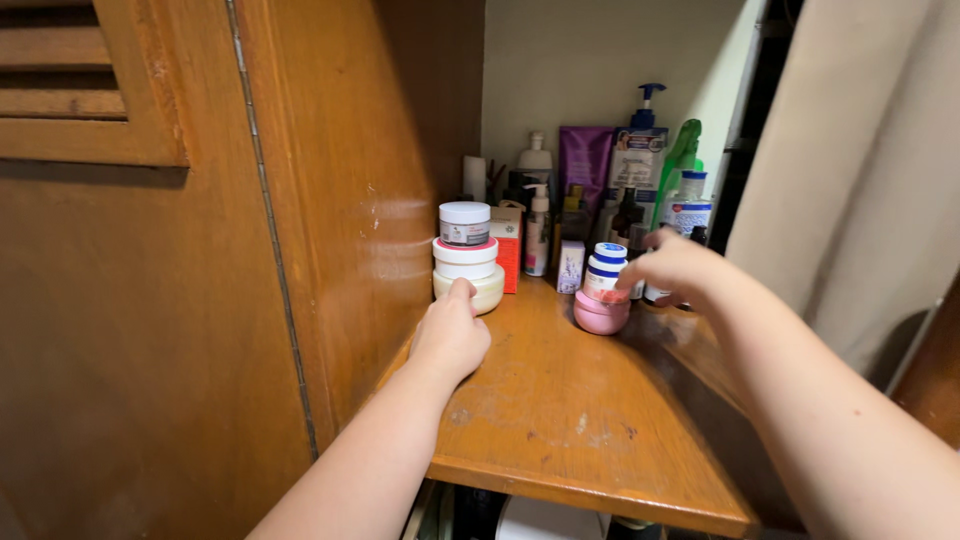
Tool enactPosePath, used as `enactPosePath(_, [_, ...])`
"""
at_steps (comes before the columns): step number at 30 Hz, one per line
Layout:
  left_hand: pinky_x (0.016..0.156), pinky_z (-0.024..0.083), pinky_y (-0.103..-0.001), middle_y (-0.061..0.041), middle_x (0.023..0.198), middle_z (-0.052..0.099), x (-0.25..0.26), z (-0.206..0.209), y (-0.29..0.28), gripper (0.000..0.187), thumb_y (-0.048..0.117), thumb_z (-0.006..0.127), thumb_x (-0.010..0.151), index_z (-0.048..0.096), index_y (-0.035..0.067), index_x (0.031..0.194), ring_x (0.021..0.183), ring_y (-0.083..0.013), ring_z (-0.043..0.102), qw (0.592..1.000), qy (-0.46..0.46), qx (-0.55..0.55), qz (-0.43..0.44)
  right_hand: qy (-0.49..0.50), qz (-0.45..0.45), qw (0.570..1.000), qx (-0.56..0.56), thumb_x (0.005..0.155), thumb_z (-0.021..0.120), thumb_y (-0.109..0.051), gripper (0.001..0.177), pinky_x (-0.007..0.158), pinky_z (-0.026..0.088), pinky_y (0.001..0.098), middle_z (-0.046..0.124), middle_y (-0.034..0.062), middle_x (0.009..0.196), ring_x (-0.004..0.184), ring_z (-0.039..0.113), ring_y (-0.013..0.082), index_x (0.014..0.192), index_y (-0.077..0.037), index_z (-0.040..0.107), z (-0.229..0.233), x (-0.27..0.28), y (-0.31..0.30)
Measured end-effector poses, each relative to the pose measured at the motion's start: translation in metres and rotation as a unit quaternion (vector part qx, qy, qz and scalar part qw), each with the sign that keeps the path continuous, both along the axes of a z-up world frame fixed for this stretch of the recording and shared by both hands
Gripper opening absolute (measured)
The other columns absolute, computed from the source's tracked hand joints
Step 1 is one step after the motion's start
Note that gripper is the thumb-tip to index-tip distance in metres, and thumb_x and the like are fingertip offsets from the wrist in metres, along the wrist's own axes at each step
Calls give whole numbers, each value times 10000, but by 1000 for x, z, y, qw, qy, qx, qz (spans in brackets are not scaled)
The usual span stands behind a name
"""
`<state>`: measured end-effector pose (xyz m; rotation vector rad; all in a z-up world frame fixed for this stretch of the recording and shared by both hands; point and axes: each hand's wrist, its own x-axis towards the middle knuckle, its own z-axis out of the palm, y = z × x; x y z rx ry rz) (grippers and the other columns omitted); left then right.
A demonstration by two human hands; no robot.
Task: The person organizes a wooden shelving unit by placing various personal care items, a red box, a white organizer, a phone, and a pouch onto the shelves. The person handles items one at a time, arranging them on the upper and lower shelves.
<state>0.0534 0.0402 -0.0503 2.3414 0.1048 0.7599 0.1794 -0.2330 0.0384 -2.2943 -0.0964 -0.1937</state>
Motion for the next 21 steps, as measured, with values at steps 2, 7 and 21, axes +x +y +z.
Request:
enactPosePath(2, [934,522,-473,-142,1163,695,1,-1,0,417,43,577,851,557,77,1266,1116,-348,646,1000,5,-7,0,48,41,998,0,634,914,-123,915,825,615,496,618,147,1262,1105,644,304,1422,-61,454,-15,-6,4])
enactPosePath(7, [931,523,-470,-150,1159,693,4,-7,3,412,27,582,834,570,56,1244,1109,-354,647,1000,-17,-10,-7,11,74,997,-18,632,883,-162,771,818,617,466,723,163,1174,1026,725,314,1326,-48,568,-40,-9,27])
enactPosePath(21, [934,524,-450,-158,1135,702,6,-9,5,456,51,624,816,576,48,1269,1103,-338,655,1000,-22,-6,-17,-79,78,994,-13,628,908,-287,871,776,608,391,721,146,1168,927,739,253,1368,-61,508,-59,0,94])
